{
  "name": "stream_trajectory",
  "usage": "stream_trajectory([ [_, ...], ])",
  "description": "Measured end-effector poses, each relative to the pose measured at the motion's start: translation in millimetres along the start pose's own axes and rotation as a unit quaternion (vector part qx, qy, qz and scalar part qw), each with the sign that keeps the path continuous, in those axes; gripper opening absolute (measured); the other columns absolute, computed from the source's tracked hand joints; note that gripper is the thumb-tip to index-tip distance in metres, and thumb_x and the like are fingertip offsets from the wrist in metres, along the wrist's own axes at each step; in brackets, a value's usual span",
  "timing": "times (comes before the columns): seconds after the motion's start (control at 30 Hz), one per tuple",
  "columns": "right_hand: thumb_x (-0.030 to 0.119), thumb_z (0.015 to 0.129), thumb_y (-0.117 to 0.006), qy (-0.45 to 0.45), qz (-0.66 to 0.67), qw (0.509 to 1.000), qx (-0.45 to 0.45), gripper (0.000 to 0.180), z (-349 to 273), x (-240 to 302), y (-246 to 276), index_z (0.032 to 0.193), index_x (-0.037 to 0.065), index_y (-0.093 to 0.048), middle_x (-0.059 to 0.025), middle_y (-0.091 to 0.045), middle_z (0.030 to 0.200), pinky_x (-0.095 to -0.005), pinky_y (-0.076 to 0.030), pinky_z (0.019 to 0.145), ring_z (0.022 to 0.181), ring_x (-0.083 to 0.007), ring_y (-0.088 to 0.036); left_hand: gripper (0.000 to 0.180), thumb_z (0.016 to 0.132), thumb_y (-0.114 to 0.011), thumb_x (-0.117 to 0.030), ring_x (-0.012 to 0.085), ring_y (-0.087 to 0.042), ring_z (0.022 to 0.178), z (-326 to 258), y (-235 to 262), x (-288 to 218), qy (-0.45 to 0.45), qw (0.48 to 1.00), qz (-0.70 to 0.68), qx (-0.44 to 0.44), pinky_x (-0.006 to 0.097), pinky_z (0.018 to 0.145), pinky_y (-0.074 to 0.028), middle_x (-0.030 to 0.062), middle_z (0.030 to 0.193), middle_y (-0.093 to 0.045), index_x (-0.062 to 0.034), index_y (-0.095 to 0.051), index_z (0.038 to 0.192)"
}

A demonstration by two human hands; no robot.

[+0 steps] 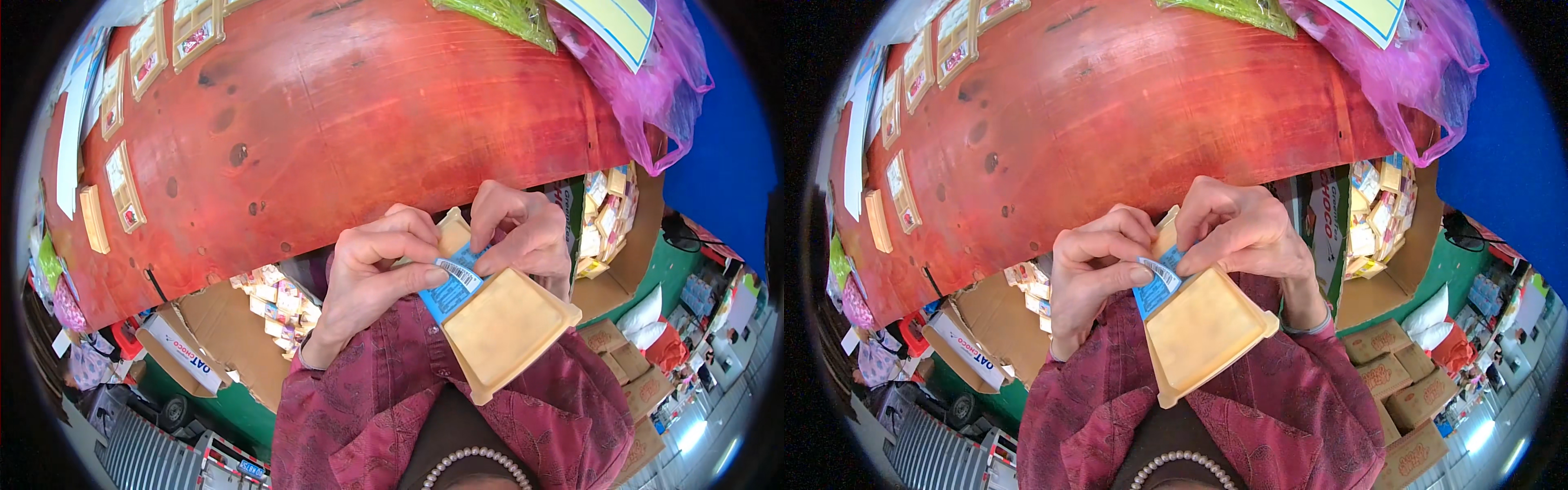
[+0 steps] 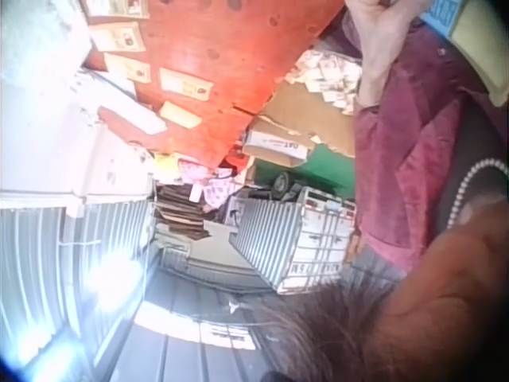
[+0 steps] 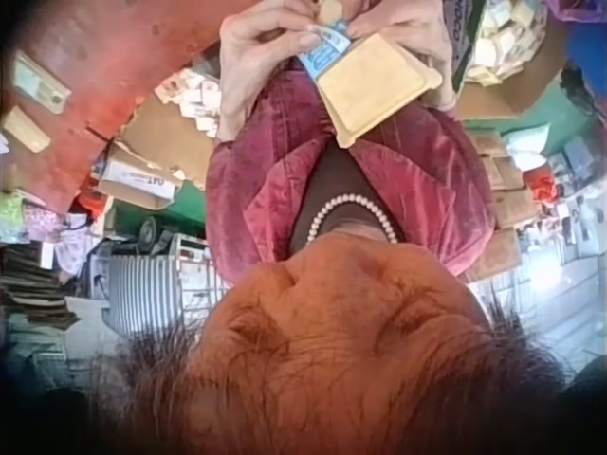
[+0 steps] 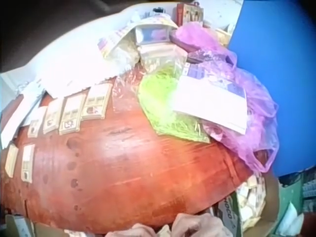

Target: Applying adhesive labels to small plastic trays containing white treats.

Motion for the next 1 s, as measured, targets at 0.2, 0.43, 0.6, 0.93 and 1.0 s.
stream_trajectory([
  [0.2, 0.013, 0.072, -0.070, -0.026, 0.003, 0.999, -0.033, 0.013, -2, -2, 3, 0.083, 0.005, -0.072, -0.0111, -0.061, 0.082, -0.0311, -0.037, 0.063, 0.071, -0.0213, -0.049, 0.016, 0.061, -0.076, -0.003, 0.0218, -0.051, 0.083, -2, 0, 7, 0.044, 0.999, 0.005, -0.011, 0.032, 0.076, -0.040, 0.0068, 0.072, -0.058, 0.0036, -0.067, 0.072],
  [0.43, 0.021, 0.071, -0.071, -0.022, -0.025, 0.999, -0.031, 0.023, -5, -5, 4, 0.087, 0.005, -0.072, -0.0072, -0.060, 0.083, -0.0244, -0.042, 0.056, 0.075, -0.0170, -0.054, 0.016, 0.062, -0.076, -0.001, 0.0183, -0.050, 0.083, -6, -2, 18, 0.065, 0.998, 0.023, -0.015, 0.030, 0.076, -0.039, 0.0046, 0.073, -0.058, 0.0024, -0.068, 0.076],
  [0.6, 0.020, 0.072, -0.070, -0.033, 0.021, 0.999, -0.026, 0.022, -7, -7, 2, 0.087, 0.004, -0.072, -0.0066, -0.060, 0.082, -0.0247, -0.042, 0.057, 0.074, -0.0170, -0.054, 0.012, 0.064, -0.076, -0.001, 0.0156, -0.051, 0.082, -9, -3, 21, 0.070, 0.997, 0.022, -0.016, 0.027, 0.073, -0.041, 0.0028, 0.073, -0.058, 0.0004, -0.066, 0.071],
  [0.93, 0.016, 0.073, -0.070, -0.028, 0.070, 0.997, -0.005, 0.015, -2, -22, -10, 0.083, 0.004, -0.072, -0.0069, -0.060, 0.082, -0.0261, -0.042, 0.058, 0.071, -0.0171, -0.054, 0.013, 0.071, -0.069, 0.002, 0.0146, -0.052, 0.083, -18, 3, 29, 0.086, 0.994, 0.043, -0.048, 0.025, 0.075, -0.040, 0.0050, 0.083, -0.056, 0.0006, -0.060, 0.080],
  [1.0, 0.013, 0.073, -0.070, -0.016, 0.163, 0.986, -0.030, 0.011, 3, -24, -12, 0.079, 0.004, -0.071, -0.0080, -0.060, 0.079, -0.0271, -0.042, 0.059, 0.069, -0.0180, -0.054, 0.009, 0.074, -0.063, 0.004, 0.0149, -0.053, 0.084, -19, 10, 23, 0.084, 0.990, 0.072, -0.083, 0.026, 0.076, -0.041, 0.0065, 0.084, -0.057, 0.0017, -0.060, 0.082],
])
Point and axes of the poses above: each hand's wrist, its own z-axis towards the middle knuckle, its own y-axis out of the back of the hand, x = y × z, the point moved 9 cm from there along z, towards the middle knuckle
